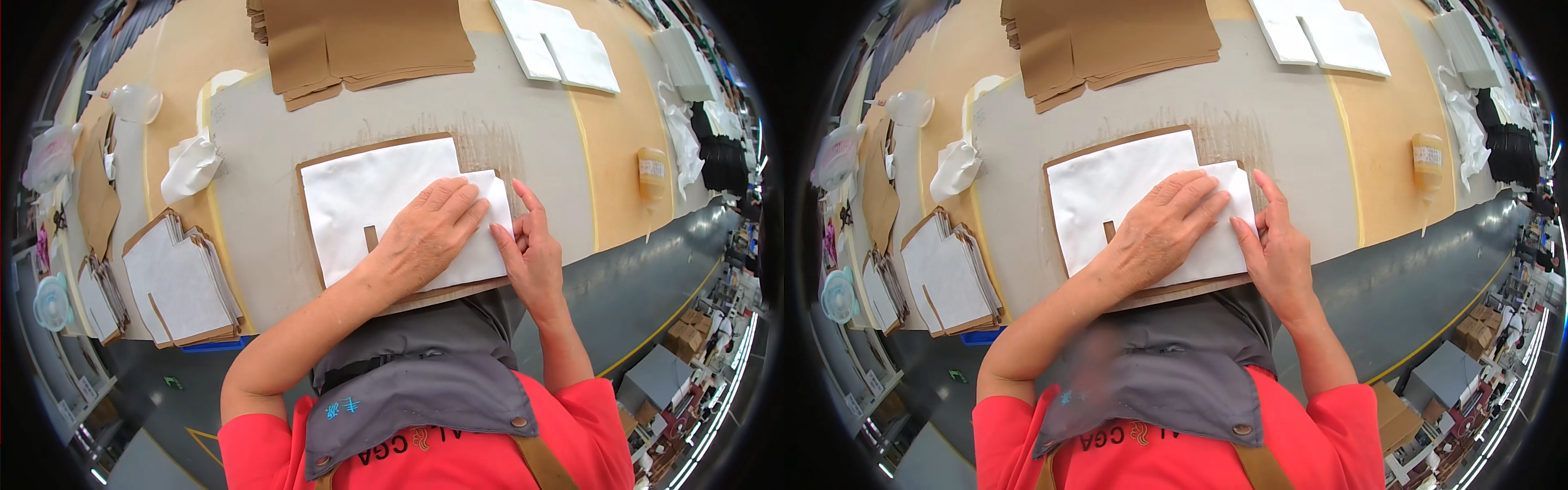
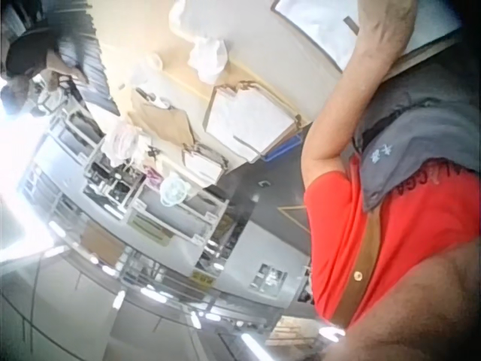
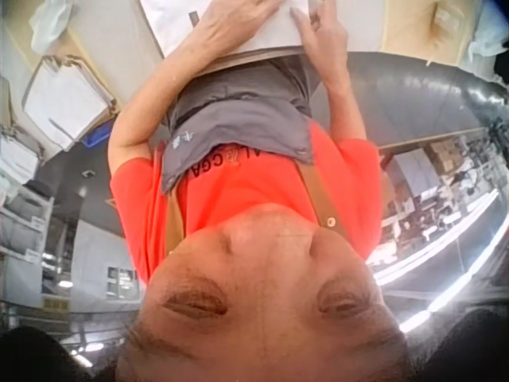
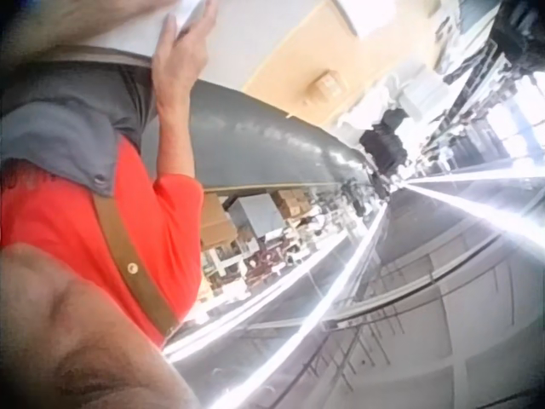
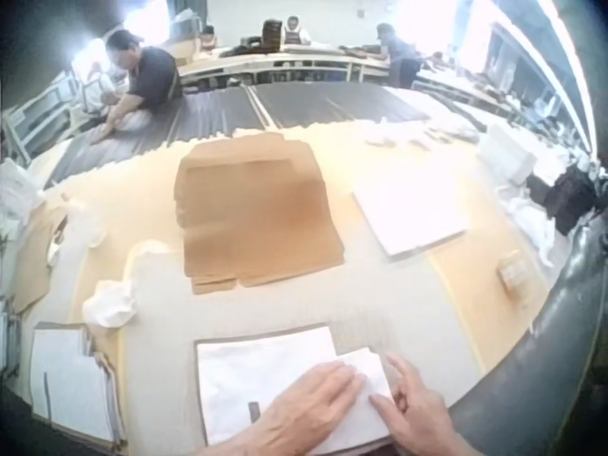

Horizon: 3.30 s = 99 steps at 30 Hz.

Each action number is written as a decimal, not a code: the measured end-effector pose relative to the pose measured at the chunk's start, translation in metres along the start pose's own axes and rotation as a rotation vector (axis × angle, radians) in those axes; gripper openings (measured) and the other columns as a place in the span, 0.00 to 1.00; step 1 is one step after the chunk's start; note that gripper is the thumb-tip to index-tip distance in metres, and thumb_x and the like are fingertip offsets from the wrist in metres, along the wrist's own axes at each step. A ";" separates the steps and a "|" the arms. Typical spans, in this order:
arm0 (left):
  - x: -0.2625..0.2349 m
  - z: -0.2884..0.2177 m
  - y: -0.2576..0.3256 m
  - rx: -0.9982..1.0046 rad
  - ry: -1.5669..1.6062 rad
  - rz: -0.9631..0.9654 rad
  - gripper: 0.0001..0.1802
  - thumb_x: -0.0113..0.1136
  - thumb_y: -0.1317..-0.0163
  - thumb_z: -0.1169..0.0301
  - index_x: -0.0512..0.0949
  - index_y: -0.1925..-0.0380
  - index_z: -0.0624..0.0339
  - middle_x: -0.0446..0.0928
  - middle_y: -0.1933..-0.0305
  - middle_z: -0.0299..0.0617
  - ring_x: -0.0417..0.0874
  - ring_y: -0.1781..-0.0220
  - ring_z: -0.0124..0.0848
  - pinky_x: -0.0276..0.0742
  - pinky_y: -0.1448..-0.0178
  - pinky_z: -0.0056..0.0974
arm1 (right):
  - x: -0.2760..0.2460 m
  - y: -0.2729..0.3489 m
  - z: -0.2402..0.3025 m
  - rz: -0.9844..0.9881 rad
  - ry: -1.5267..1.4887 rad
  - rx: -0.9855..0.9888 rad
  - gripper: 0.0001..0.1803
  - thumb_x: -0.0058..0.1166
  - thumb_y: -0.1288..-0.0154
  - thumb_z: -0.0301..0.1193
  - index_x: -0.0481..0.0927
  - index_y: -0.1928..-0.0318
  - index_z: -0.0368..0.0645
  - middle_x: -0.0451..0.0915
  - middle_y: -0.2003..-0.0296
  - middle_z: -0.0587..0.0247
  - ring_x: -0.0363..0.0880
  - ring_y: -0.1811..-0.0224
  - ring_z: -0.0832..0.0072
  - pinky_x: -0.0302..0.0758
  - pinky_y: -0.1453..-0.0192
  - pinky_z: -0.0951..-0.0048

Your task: The person applies glue from a squeeze bottle onto brown cardboard pieces and then places white paper inserts on top. They smooth the paper down with their hands to ensure adhesion and then stack the finished units. The process is repeated for multiple items in a continuous assembly loop.

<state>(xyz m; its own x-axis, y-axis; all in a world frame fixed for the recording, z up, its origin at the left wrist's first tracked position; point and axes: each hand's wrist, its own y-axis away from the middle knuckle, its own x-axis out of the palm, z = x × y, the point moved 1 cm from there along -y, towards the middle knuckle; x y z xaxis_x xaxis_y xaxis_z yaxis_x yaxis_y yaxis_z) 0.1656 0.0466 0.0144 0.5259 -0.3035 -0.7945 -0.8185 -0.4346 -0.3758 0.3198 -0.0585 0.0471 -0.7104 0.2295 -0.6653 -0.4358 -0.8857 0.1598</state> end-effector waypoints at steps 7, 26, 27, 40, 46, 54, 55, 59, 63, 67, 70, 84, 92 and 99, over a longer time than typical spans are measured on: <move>0.005 0.004 0.004 0.018 -0.005 0.008 0.22 0.65 0.40 0.69 0.78 0.45 0.61 0.72 0.41 0.46 0.71 0.35 0.44 0.72 0.31 0.43 | -0.013 0.005 -0.008 -0.103 0.114 -0.064 0.26 0.64 0.33 0.29 0.75 0.35 0.43 0.80 0.62 0.62 0.77 0.69 0.72 0.76 0.63 0.69; -0.002 -0.017 -0.011 0.037 -0.245 0.207 0.33 0.67 0.38 0.60 0.71 0.34 0.54 0.58 0.24 0.49 0.56 0.22 0.48 0.46 0.18 0.56 | -0.029 0.049 -0.067 -0.026 0.588 -0.725 0.28 0.57 0.32 0.54 0.81 0.37 0.58 0.73 0.32 0.81 0.63 0.27 0.70 0.38 0.18 0.46; -0.012 -0.015 -0.008 0.014 -0.239 0.208 0.33 0.67 0.38 0.61 0.71 0.33 0.53 0.58 0.24 0.49 0.56 0.21 0.48 0.46 0.18 0.57 | -0.024 0.049 -0.062 -0.008 0.583 -0.731 0.29 0.56 0.32 0.54 0.80 0.36 0.57 0.73 0.32 0.79 0.63 0.26 0.69 0.38 0.18 0.46; -0.053 0.040 0.058 -0.319 -0.272 0.069 0.35 0.56 0.29 0.62 0.60 0.27 0.69 0.56 0.21 0.55 0.56 0.19 0.49 0.50 0.18 0.54 | 0.072 -0.030 0.053 0.111 0.579 -0.752 0.46 0.42 0.30 0.64 0.65 0.27 0.39 0.58 0.23 0.59 0.52 0.20 0.62 0.39 0.18 0.46; -0.040 0.053 0.065 -0.428 -0.250 0.135 0.40 0.53 0.31 0.58 0.56 0.25 0.70 0.53 0.19 0.57 0.49 0.16 0.49 0.40 0.17 0.54 | 0.085 -0.054 0.021 0.153 0.467 -0.635 0.52 0.41 0.33 0.66 0.53 0.22 0.40 0.51 0.20 0.56 0.42 0.16 0.62 0.29 0.21 0.33; -0.054 0.045 0.086 -0.592 -0.605 0.207 0.43 0.37 0.24 0.44 0.45 0.21 0.62 0.43 0.16 0.51 0.40 0.14 0.45 0.25 0.18 0.60 | 0.051 -0.055 -0.014 -0.033 0.600 -0.550 0.51 0.31 0.30 0.69 0.52 0.21 0.44 0.48 0.20 0.58 0.38 0.16 0.61 0.27 0.21 0.32; -0.057 0.044 0.089 -0.588 -0.598 0.191 0.44 0.35 0.24 0.42 0.45 0.21 0.61 0.42 0.16 0.50 0.39 0.14 0.45 0.25 0.18 0.60 | 0.045 -0.051 -0.014 -0.056 0.612 -0.529 0.51 0.31 0.30 0.69 0.51 0.21 0.44 0.47 0.19 0.58 0.38 0.16 0.60 0.26 0.21 0.32; -0.070 0.031 0.105 -0.539 -0.572 0.212 0.45 0.31 0.25 0.38 0.45 0.20 0.60 0.41 0.15 0.47 0.38 0.14 0.45 0.24 0.18 0.61 | 0.031 -0.022 0.017 -0.063 0.571 -0.609 0.51 0.32 0.30 0.69 0.49 0.20 0.46 0.46 0.19 0.59 0.38 0.16 0.58 0.27 0.21 0.32; -0.066 0.022 0.110 -0.566 -0.520 0.382 0.45 0.30 0.24 0.39 0.43 0.20 0.58 0.40 0.15 0.46 0.36 0.14 0.43 0.22 0.18 0.61 | 0.051 -0.018 -0.013 -0.004 0.575 -0.538 0.52 0.33 0.31 0.69 0.49 0.20 0.47 0.47 0.19 0.59 0.39 0.16 0.58 0.29 0.21 0.32; -0.076 0.014 0.115 -0.518 -0.602 0.310 0.45 0.29 0.24 0.39 0.43 0.20 0.59 0.40 0.15 0.46 0.37 0.14 0.43 0.22 0.18 0.61 | 0.040 0.001 0.020 -0.037 0.533 -0.627 0.52 0.35 0.34 0.70 0.51 0.20 0.49 0.48 0.20 0.60 0.41 0.17 0.60 0.30 0.20 0.33; -0.068 0.006 0.122 -0.512 -0.582 0.389 0.45 0.29 0.25 0.38 0.44 0.20 0.59 0.41 0.15 0.47 0.38 0.14 0.44 0.22 0.18 0.62 | 0.065 0.019 0.009 0.036 0.449 -0.698 0.52 0.36 0.35 0.71 0.52 0.20 0.52 0.49 0.20 0.63 0.42 0.17 0.61 0.30 0.20 0.34; -0.080 -0.005 0.121 -0.554 -0.424 0.271 0.39 0.38 0.24 0.50 0.47 0.20 0.59 0.44 0.16 0.50 0.39 0.14 0.47 0.23 0.19 0.62 | 0.056 0.038 0.039 0.127 0.452 -0.739 0.51 0.44 0.38 0.70 0.56 0.21 0.56 0.50 0.20 0.62 0.44 0.17 0.58 0.35 0.22 0.29; -0.061 0.024 0.104 -0.579 -0.433 0.202 0.41 0.44 0.25 0.48 0.48 0.21 0.60 0.42 0.16 0.51 0.39 0.14 0.45 0.27 0.20 0.68 | 0.040 0.002 0.026 0.066 0.787 -0.560 0.50 0.36 0.33 0.69 0.50 0.20 0.53 0.46 0.19 0.63 0.40 0.16 0.60 0.28 0.20 0.36; -0.046 0.035 0.080 -0.513 -0.437 0.036 0.43 0.44 0.26 0.43 0.52 0.22 0.60 0.46 0.17 0.51 0.43 0.15 0.45 0.30 0.22 0.72 | 0.077 -0.045 0.045 0.094 0.767 -0.623 0.48 0.36 0.31 0.69 0.51 0.20 0.57 0.47 0.19 0.70 0.39 0.16 0.67 0.27 0.19 0.37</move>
<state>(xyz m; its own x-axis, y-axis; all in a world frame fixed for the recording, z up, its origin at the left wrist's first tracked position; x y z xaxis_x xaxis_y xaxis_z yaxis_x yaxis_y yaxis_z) 0.0684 0.0556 0.0040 0.2704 -0.0016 -0.9627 -0.5634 -0.8112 -0.1569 0.2597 0.0173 0.0216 -0.0815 0.0191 -0.9965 0.1283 -0.9913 -0.0295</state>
